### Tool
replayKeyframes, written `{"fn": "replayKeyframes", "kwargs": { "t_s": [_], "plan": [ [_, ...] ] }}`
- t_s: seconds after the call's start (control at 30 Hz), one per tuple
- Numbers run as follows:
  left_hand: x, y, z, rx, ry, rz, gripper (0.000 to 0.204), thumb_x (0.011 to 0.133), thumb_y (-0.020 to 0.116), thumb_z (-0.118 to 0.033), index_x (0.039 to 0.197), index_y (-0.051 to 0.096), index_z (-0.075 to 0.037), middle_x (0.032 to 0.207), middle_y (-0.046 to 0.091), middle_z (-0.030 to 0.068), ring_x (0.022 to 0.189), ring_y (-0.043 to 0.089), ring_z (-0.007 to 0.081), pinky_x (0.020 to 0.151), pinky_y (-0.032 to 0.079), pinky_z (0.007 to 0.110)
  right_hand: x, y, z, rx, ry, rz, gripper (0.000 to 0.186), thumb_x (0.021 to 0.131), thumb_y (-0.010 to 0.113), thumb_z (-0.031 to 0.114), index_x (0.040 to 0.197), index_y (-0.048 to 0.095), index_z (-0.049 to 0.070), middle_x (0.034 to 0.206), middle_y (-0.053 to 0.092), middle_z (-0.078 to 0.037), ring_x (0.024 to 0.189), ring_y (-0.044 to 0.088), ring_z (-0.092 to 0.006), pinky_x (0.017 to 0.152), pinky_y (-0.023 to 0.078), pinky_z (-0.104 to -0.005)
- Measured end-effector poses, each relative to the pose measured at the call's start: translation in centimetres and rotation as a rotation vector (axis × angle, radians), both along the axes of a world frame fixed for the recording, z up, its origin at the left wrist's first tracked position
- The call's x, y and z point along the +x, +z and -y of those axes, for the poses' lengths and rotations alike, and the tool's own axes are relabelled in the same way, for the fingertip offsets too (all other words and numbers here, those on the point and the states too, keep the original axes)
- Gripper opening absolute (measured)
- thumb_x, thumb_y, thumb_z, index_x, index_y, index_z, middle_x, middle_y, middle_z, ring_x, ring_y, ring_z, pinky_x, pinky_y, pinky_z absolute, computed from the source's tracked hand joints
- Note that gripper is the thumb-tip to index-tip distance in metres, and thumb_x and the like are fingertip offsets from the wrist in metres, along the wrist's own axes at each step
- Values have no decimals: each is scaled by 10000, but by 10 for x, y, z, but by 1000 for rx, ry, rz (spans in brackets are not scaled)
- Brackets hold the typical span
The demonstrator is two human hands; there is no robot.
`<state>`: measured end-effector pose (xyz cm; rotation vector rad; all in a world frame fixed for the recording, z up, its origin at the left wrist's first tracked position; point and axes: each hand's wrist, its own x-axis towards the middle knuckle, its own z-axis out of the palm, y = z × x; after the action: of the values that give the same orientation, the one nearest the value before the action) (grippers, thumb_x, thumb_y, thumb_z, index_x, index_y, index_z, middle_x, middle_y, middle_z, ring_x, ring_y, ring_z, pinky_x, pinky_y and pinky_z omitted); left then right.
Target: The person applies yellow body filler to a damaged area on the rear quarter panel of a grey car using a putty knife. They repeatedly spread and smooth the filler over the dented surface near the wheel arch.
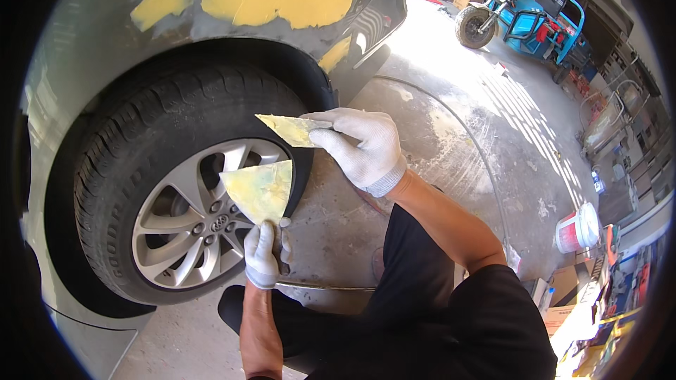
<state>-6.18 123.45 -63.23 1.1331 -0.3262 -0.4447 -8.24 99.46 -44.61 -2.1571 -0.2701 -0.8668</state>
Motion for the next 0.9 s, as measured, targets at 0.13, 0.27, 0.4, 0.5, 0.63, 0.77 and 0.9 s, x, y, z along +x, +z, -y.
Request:
{"fn": "replayKeyframes", "kwargs": {
  "t_s": [0.13,0.27,0.4,0.5,0.63,0.77,0.9],
  "plan": [
    [-4,32,-1,39,-151,-93,481,1125,475,-402,1042,660,34,630,582,59,446,453,107,446,339,252,-1,-3,7,-115,144,-47,152,904,731,41,1024,805,-13,1008,797,-159,851,781,-248,758,599,-315],
    [-5,37,4,88,-189,-101,493,1117,478,-426,987,649,18,593,558,49,400,438,110,398,322,253,5,-14,15,-230,352,-18,223,855,732,3,1063,806,33,1045,797,-140,889,781,-283,788,621,-341],
    [-7,38,14,124,-187,-137,498,1113,490,-441,990,655,13,611,564,44,418,424,89,433,309,245,3,-30,41,-466,390,-4,298,816,742,14,1099,796,91,1079,796,-116,941,783,-281,824,628,-349],
    [-7,30,23,117,-191,-120,498,1110,494,-442,984,650,13,612,566,44,419,427,93,435,315,247,-1,-36,61,-613,317,-49,292,829,711,18,1101,788,91,1054,791,-108,920,773,-273,810,620,-356],
    [-8,30,31,65,-124,-105,487,1109,499,-436,987,645,13,609,562,47,419,430,99,434,318,250,1,-58,103,-724,221,-285,236,880,657,33,1090,759,60,985,771,-120,875,747,-305,779,601,-389],
    [-3,36,49,66,-115,-133,523,1110,474,-443,879,610,7,545,530,74,365,428,142,386,340,274,7,-73,124,-227,12,-283,175,945,679,117,1089,737,34,911,751,-149,811,738,-269,731,568,-365],
    [0,29,57,81,-304,-239,565,1076,521,-476,811,620,13,556,561,112,364,475,173,356,357,289,21,-52,131,516,156,-476,312,1058,557,210,1255,663,-7,1060,704,-57,949,640,-115,840,515,-275]
  ]
}}
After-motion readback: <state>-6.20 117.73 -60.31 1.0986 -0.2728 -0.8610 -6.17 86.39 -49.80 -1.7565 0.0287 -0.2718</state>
